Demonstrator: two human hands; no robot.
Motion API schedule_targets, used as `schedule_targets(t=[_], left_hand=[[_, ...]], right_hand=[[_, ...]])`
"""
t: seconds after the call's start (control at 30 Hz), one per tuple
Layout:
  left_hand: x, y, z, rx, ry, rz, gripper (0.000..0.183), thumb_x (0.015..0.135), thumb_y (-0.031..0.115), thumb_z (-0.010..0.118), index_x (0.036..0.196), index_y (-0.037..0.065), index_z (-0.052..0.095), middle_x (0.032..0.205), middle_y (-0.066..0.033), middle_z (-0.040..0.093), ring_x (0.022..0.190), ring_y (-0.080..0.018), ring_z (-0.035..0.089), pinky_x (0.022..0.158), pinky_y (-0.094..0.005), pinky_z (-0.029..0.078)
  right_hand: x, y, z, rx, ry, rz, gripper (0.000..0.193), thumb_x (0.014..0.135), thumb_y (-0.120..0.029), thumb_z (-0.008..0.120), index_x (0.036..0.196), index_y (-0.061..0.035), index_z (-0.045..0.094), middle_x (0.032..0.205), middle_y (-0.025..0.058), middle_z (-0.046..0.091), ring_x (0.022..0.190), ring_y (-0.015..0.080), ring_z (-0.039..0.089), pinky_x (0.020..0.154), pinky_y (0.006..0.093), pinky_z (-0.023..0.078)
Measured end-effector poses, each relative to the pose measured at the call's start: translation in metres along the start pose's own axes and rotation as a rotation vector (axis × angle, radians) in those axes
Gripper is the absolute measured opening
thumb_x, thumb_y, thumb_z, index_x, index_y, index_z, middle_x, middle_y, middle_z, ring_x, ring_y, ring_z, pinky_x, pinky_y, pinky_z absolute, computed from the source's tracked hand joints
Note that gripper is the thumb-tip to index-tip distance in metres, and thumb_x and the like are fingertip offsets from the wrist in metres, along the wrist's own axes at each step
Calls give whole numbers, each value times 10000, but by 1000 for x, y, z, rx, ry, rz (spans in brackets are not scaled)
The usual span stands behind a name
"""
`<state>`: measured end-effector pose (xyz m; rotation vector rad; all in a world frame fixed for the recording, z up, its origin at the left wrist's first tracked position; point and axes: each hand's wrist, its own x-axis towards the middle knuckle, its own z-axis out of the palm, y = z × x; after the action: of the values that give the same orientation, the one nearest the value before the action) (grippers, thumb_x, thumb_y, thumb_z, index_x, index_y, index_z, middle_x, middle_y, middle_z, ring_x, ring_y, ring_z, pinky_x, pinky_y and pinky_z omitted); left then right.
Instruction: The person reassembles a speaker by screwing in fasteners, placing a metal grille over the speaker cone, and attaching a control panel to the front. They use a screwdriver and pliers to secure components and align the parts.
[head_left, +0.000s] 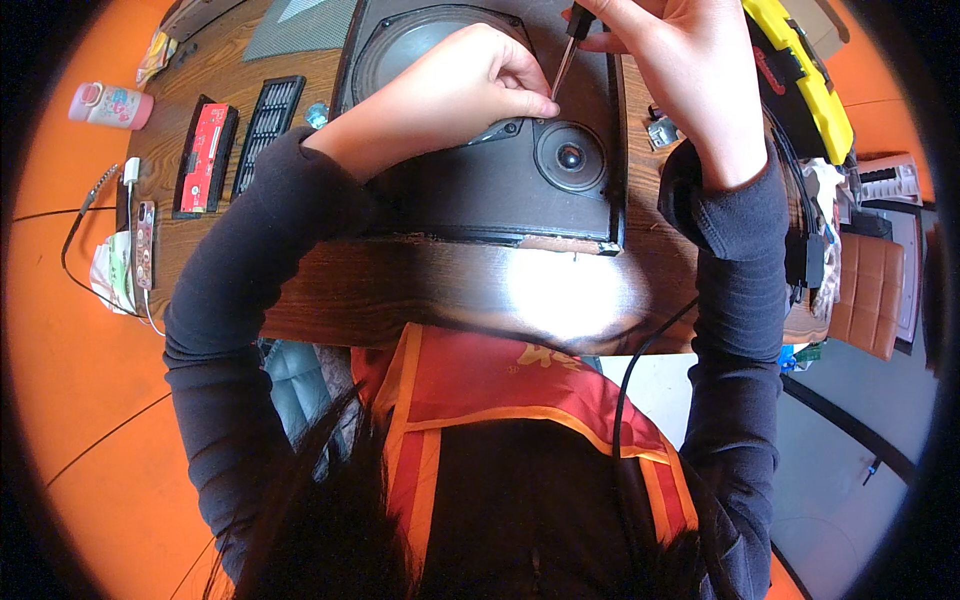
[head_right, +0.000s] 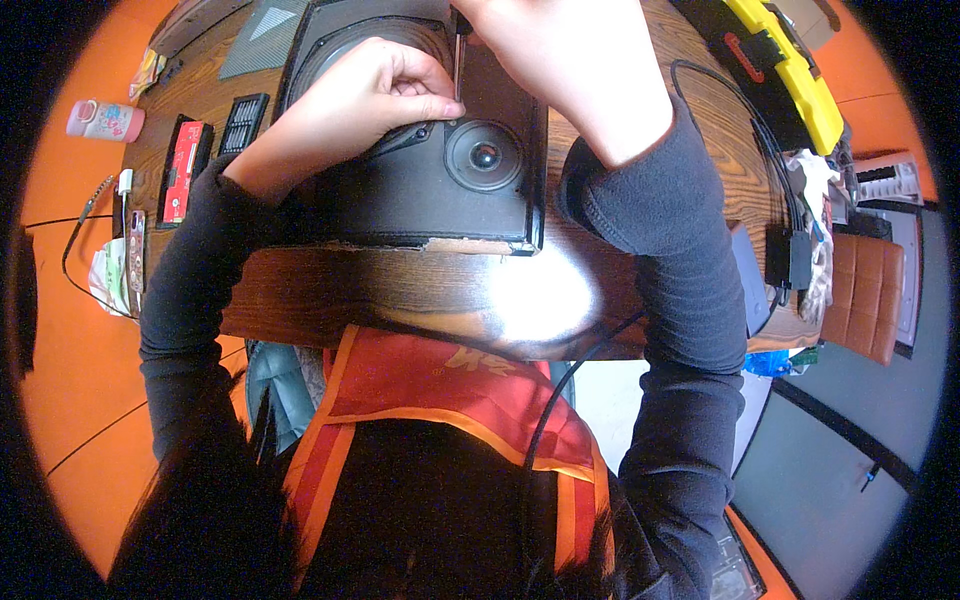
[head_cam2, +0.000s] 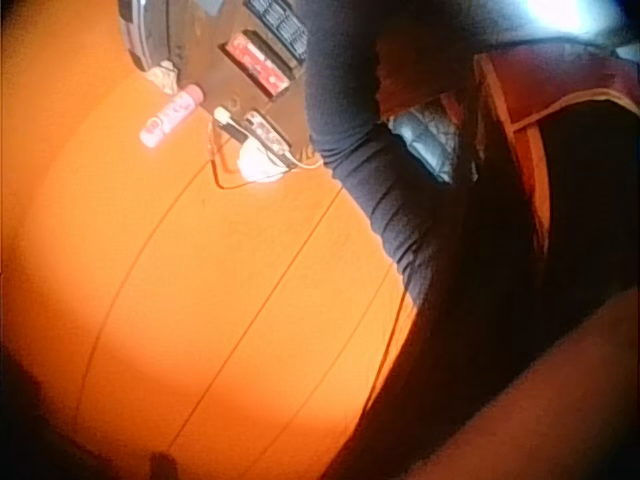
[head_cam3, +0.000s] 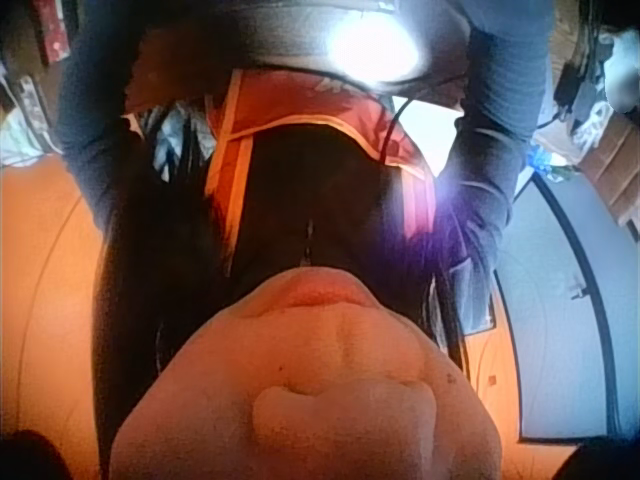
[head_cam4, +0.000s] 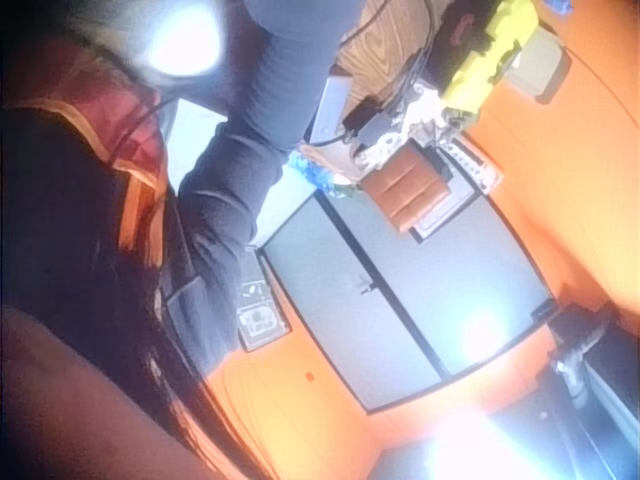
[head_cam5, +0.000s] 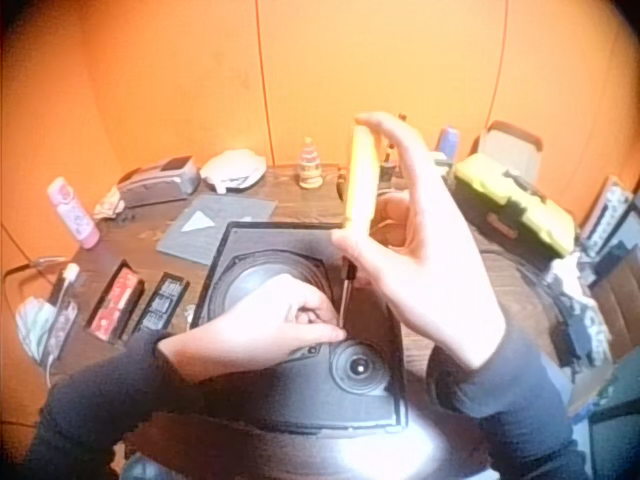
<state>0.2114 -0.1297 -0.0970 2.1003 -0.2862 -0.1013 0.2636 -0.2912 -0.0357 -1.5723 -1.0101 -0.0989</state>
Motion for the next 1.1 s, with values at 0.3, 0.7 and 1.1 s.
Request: schedule_targets(t=[0.3,0.7,1.1], left_hand=[[-5,3,1,92,12,16,173,809,170,683,820,-1,669,674,8,601,613,-45,502,563,-211,412],[-7,2,8,53,173,70,157,804,129,678,857,-18,657,725,-51,645,685,-93,609,643,-224,492],[-6,5,2,41,29,74,191,823,88,651,959,-46,646,818,-72,666,752,-94,632,704,-217,511]], right_hand=[[-1,2,8,-15,89,12,767,754,82,587,1400,-141,238,835,81,530,642,120,555,547,221,464],[1,9,3,134,132,-175,822,744,94,630,1414,-129,211,1266,112,413,783,139,579,611,216,521],[1,-5,3,218,85,-137,832,728,114,627,1409,-118,211,1357,96,326,821,145,581,650,227,541]])
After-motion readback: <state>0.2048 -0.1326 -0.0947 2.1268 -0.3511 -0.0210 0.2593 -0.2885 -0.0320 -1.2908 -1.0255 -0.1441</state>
